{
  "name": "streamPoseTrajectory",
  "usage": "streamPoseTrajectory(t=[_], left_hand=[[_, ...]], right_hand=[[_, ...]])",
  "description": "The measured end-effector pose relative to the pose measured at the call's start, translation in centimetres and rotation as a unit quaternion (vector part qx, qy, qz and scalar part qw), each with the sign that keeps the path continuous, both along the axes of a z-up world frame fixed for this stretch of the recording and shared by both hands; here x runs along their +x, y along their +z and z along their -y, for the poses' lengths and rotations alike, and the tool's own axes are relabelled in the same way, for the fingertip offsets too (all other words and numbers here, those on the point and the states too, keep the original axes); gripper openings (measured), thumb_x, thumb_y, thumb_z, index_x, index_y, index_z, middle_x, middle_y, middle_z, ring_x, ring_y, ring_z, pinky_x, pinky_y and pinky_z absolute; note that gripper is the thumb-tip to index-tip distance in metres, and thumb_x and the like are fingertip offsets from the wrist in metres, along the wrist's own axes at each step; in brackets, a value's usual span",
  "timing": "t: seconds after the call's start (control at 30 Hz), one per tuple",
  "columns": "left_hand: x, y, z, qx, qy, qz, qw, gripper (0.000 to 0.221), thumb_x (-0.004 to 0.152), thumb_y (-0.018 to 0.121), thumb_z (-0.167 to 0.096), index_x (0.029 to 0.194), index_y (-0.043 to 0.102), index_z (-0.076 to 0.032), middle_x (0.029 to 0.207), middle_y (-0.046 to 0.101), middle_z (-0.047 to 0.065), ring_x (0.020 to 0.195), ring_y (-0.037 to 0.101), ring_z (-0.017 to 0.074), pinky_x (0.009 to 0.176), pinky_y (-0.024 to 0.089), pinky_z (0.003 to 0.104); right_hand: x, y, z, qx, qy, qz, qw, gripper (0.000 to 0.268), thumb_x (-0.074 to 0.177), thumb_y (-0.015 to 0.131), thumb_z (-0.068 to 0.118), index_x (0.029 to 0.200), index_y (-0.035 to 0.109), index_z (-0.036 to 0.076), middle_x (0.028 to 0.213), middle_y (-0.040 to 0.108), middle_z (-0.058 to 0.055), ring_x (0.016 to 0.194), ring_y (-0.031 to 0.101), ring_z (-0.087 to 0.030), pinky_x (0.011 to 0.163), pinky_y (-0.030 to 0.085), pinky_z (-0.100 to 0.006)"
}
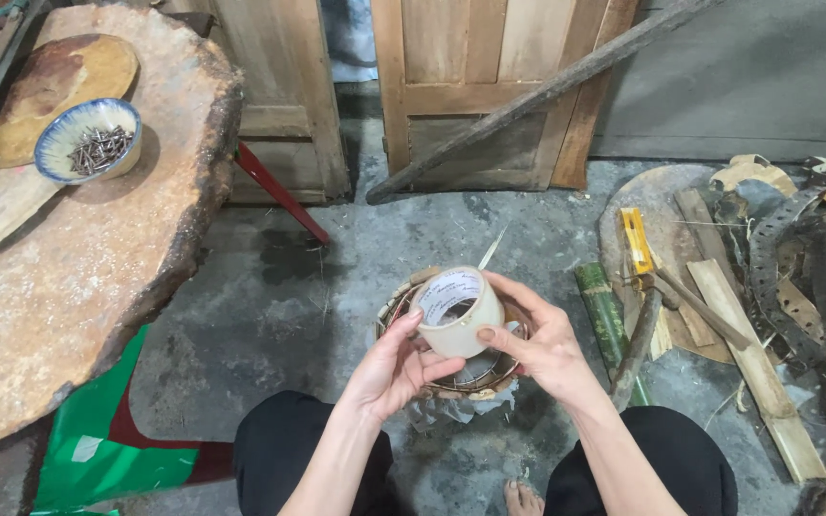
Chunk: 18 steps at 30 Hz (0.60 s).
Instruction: The person sits on the floor and assembles a small wooden bucket by arranging staves around a metal ring. They then use clear packing tape to secure the staves together, wrapping the tape around the exterior of the bucket multiple times.
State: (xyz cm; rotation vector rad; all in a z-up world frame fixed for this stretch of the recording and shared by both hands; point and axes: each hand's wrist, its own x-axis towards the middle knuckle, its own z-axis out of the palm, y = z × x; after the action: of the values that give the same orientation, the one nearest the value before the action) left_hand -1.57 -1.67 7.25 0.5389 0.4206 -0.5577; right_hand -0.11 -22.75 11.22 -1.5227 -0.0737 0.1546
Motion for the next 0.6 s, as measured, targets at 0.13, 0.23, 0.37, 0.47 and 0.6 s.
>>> streamPoseTrajectory(t=[0.13, 0.23, 0.37, 0.47, 0.6], left_hand=[[0.0, -0.5, 0.0, -0.003, -0.005, -0.008, 1.0, 0.054, 0.095, 0.066, -0.036, 0.127, 0.053, 0.006, 0.116, 0.062, 0.029, 0.104, 0.069, 0.049, 0.092, 0.057, 0.058], [0.1, -0.7, 0.1, -0.01, 0.001, -0.019, 1.0, 0.054, 0.093, 0.068, -0.037, 0.126, 0.056, 0.004, 0.116, 0.064, 0.028, 0.106, 0.069, 0.0487, 0.093, 0.057, 0.058], [0.1, -0.6, 0.5, 0.001, 0.003, -0.013, 1.0, 0.053, 0.093, 0.068, -0.036, 0.127, 0.056, 0.003, 0.117, 0.064, 0.028, 0.107, 0.068, 0.0483, 0.095, 0.056, 0.059], [0.0, -0.5, 0.5, 0.004, -0.002, -0.015, 1.0, 0.052, 0.093, 0.068, -0.036, 0.126, 0.057, 0.003, 0.116, 0.065, 0.028, 0.105, 0.069, 0.0477, 0.094, 0.056, 0.058], [0.1, -0.8, 0.4, 0.008, -0.005, -0.017, 1.0, 0.053, 0.092, 0.069, -0.036, 0.126, 0.057, 0.003, 0.115, 0.066, 0.029, 0.106, 0.069, 0.0473, 0.094, 0.057, 0.057]], right_hand=[[0.5, -0.7, 0.7, 0.04, -0.012, -0.03, 0.999, 0.065, 0.074, 0.086, 0.004, 0.137, 0.067, 0.006, 0.125, 0.074, -0.014, 0.109, 0.068, -0.02, 0.1, 0.055, -0.04], [0.4, -0.6, 0.4, 0.009, 0.006, -0.002, 1.0, 0.063, 0.082, 0.082, 0.015, 0.141, 0.064, 0.006, 0.131, 0.07, -0.016, 0.113, 0.065, -0.022, 0.1, 0.054, -0.042], [0.3, -0.9, -0.1, -0.058, 0.018, 0.041, 0.997, 0.087, 0.068, 0.095, 0.025, 0.145, 0.059, 0.006, 0.13, 0.069, -0.017, 0.114, 0.066, -0.023, 0.099, 0.051, -0.041], [0.4, -1.1, -0.1, -0.051, 0.007, 0.044, 0.998, 0.08, 0.068, 0.095, 0.016, 0.141, 0.064, 0.008, 0.125, 0.073, -0.012, 0.108, 0.066, -0.017, 0.096, 0.052, -0.036], [0.8, -2.2, 0.6, -0.004, 0.002, 0.01, 1.0, 0.069, 0.073, 0.09, 0.011, 0.137, 0.067, 0.006, 0.123, 0.074, -0.013, 0.112, 0.068, -0.019, 0.102, 0.051, -0.038]])
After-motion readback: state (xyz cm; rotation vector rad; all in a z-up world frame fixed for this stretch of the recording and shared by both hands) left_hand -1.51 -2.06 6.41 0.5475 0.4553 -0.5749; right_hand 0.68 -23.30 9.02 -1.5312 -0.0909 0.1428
